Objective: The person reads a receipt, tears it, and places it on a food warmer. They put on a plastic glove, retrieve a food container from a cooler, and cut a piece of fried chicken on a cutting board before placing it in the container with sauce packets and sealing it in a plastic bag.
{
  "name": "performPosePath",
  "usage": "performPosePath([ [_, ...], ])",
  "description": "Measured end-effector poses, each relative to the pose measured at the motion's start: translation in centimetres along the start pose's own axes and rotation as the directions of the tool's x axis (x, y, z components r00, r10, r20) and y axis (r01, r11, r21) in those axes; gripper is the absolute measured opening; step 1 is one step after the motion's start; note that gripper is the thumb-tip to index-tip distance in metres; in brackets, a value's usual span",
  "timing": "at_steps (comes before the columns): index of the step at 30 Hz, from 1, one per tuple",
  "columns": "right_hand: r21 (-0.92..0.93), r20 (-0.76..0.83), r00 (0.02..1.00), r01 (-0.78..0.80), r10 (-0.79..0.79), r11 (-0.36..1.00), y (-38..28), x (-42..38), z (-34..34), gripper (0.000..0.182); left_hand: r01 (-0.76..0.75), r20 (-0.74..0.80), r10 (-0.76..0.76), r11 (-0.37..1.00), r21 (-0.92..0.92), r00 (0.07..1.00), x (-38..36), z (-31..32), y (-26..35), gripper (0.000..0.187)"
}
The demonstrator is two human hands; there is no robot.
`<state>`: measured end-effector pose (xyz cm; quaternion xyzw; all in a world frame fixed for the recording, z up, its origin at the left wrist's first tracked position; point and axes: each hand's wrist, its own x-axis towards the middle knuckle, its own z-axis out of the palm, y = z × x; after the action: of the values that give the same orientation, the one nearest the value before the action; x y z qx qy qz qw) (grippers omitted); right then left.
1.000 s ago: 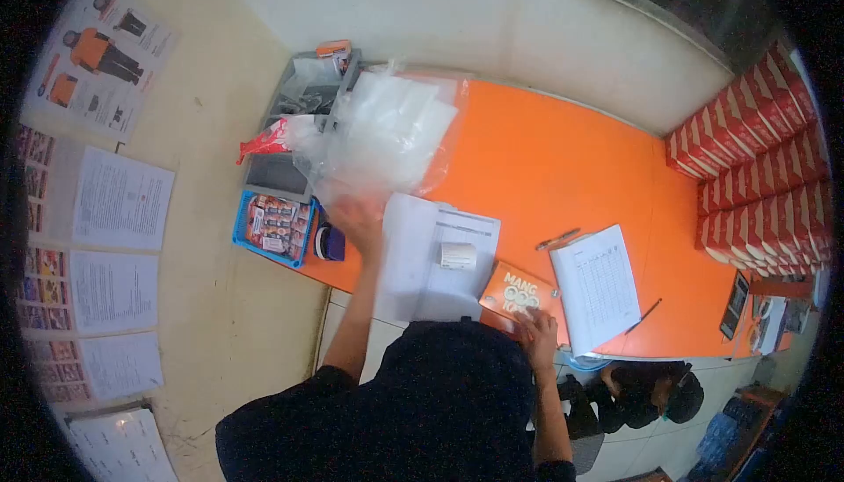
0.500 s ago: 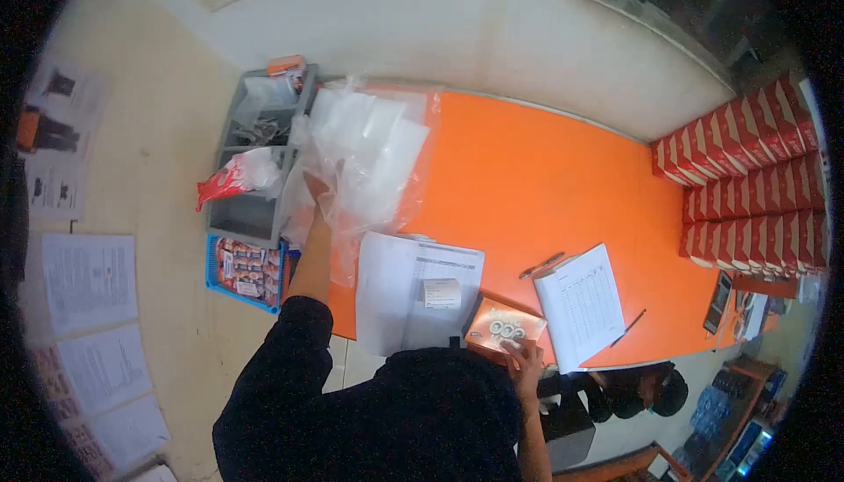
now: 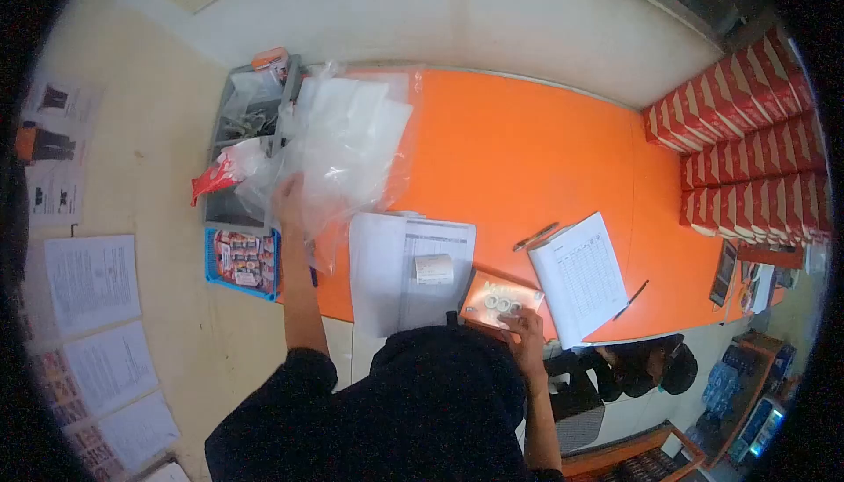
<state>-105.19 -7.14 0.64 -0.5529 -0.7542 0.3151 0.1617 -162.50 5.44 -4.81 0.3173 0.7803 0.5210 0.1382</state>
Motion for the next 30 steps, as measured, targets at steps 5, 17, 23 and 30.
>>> performPosePath([
  [5, 0.137, 0.013, 0.996, -0.089, 0.088, 0.987, -2.2, 0.5, -1.4, 0.035, -0.252, -0.174, 0.296, 0.939, 0.235, 0.939, -13.4, -8.3, 13.3, 0.026],
  [17, 0.536, 0.38, 0.806, 0.209, -0.455, 0.818, -17.2, 7.1, -3.1, 0.041, 0.412, 0.472, -0.26, 0.876, -0.253, 0.842, -28.9, -10.5, 24.0, 0.037],
  [23, 0.784, 0.062, 0.962, 0.118, -0.266, 0.609, -11.2, 10.9, -4.9, 0.025, 0.231, -0.177, -0.338, 0.865, -0.446, 0.924, -26.7, -21.9, 25.3, 0.058],
  [30, 0.804, -0.257, 0.966, 0.231, -0.031, 0.547, -18.2, 22.4, -1.8, 0.043, 0.118, -0.214, -0.234, 0.886, -0.448, 0.948, -26.2, -24.9, 22.1, 0.054],
])
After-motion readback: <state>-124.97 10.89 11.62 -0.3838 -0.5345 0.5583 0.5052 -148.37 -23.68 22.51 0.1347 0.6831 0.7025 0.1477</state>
